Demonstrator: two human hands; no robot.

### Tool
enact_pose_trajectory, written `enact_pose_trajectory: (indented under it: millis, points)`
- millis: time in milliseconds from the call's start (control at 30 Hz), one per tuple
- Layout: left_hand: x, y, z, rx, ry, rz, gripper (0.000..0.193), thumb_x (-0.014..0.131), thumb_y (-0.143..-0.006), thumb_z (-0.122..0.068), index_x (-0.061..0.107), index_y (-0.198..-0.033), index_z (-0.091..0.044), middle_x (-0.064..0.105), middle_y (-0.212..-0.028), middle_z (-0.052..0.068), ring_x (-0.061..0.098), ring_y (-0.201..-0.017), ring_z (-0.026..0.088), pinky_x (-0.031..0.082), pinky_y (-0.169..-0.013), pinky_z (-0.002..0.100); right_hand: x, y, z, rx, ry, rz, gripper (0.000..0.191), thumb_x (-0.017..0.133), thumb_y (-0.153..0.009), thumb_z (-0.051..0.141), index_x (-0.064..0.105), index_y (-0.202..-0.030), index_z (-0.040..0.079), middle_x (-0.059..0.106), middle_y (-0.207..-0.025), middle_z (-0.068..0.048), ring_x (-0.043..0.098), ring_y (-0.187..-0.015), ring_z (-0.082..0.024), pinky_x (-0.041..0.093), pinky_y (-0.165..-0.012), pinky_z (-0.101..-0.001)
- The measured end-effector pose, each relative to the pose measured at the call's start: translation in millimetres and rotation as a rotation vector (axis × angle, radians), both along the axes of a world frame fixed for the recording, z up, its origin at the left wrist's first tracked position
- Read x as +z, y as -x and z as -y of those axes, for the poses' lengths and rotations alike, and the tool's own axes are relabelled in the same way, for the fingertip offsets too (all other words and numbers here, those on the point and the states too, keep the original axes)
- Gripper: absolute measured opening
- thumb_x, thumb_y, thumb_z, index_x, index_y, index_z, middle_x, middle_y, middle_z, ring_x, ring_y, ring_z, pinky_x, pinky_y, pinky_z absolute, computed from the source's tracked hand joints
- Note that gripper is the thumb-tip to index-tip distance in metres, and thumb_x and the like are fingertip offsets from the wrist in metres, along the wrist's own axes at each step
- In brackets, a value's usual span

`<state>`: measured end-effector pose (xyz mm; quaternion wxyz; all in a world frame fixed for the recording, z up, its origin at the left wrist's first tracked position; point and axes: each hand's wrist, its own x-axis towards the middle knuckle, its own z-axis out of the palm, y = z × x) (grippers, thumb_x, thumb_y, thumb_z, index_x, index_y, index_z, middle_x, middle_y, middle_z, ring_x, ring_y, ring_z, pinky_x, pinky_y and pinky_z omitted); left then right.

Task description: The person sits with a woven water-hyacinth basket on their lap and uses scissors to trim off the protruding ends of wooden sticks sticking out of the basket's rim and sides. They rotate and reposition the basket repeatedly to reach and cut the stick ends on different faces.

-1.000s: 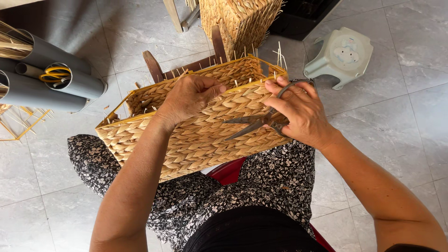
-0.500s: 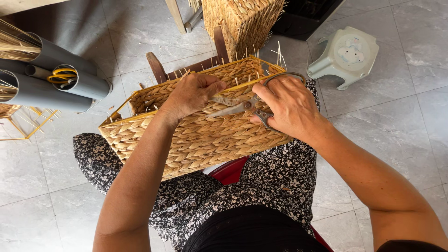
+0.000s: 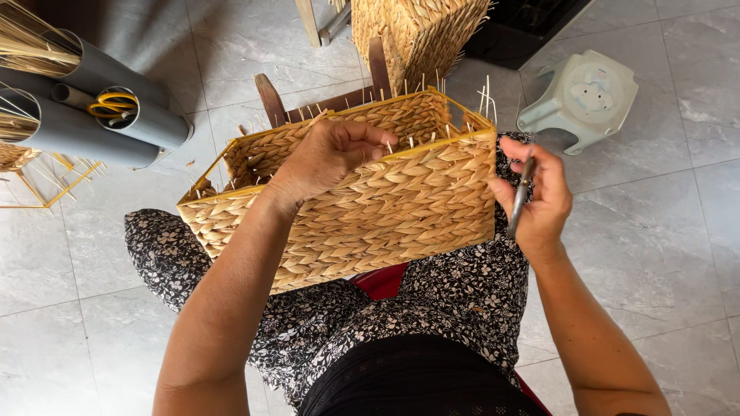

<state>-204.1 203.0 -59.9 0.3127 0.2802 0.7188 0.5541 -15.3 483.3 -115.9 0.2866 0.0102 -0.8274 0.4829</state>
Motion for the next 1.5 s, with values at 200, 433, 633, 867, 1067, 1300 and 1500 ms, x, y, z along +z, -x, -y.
enact_pose_trajectory:
  millis: [200,433,633,867,1067,1300,1500]
  points:
    - [1,-13,-4,0.022,0.019,-0.109,0.021,0.071,-0.095,-0.021,0.075,-0.114,-0.011,0.080,-0.099,0.003,0.074,-0.088,0.009,0.062,-0.082,0.028,-41,-19,24,-0.097,0.308,0.150,0.045,0.072,-0.103,0.011,0.049,-0.141,0.003,0.064,-0.118,-0.007,0.064,-0.101,-0.012,0.055,-0.091,-0.0256]
    - [8,-42,-21,0.068,0.398,-0.317,0.023,0.069,-0.095,-0.035,0.080,-0.102,-0.017,0.079,-0.079,0.004,0.070,-0.061,0.015,0.059,-0.062,0.034,-42,-39,13,-0.080,0.161,0.198,0.048,0.074,-0.099,0.013,0.048,-0.139,0.003,0.069,-0.115,-0.005,0.068,-0.101,-0.013,0.057,-0.089,-0.0265]
    - [14,-65,4,0.266,0.227,-0.573,0.035,0.068,-0.096,-0.044,0.075,-0.093,-0.010,0.075,-0.076,0.002,0.071,-0.060,0.015,0.058,-0.054,0.035,14,-33,-15,-0.020,-0.065,0.237,0.059,0.083,-0.091,0.021,0.054,-0.139,0.001,0.071,-0.124,-0.007,0.069,-0.094,-0.010,0.059,-0.083,-0.0280]
    - [10,-86,21,0.350,0.355,-0.839,0.039,0.074,-0.090,-0.050,0.073,-0.082,-0.012,0.071,-0.065,0.005,0.069,-0.058,0.024,0.055,-0.053,0.040,118,-14,8,0.078,-0.578,0.615,0.066,0.090,-0.065,0.037,0.066,-0.121,0.012,0.072,-0.092,0.000,0.064,-0.067,-0.016,0.054,-0.061,-0.0334]
    - [5,-88,16,0.352,0.377,-0.822,0.041,0.074,-0.091,-0.050,0.071,-0.080,-0.010,0.070,-0.067,0.006,0.068,-0.055,0.021,0.053,-0.051,0.039,153,22,27,0.140,-0.841,0.850,0.063,0.082,-0.067,0.056,0.068,-0.117,0.020,0.072,-0.082,0.004,0.070,-0.073,-0.019,0.055,-0.060,-0.0389]
    - [-1,-90,14,0.368,0.340,-0.883,0.041,0.073,-0.092,-0.049,0.071,-0.078,-0.011,0.068,-0.067,0.004,0.067,-0.057,0.020,0.054,-0.054,0.037,155,46,37,0.162,-0.966,1.021,0.066,0.074,-0.067,0.068,0.069,-0.117,0.025,0.073,-0.077,0.004,0.072,-0.075,-0.019,0.056,-0.062,-0.0404]
    - [-2,-90,10,0.353,0.331,-0.901,0.041,0.072,-0.093,-0.048,0.071,-0.077,-0.011,0.068,-0.067,0.003,0.068,-0.059,0.018,0.055,-0.057,0.037,152,49,35,0.180,-0.960,1.043,0.062,0.077,-0.068,0.068,0.072,-0.113,0.026,0.072,-0.068,0.001,0.072,-0.068,-0.022,0.056,-0.062,-0.0415]
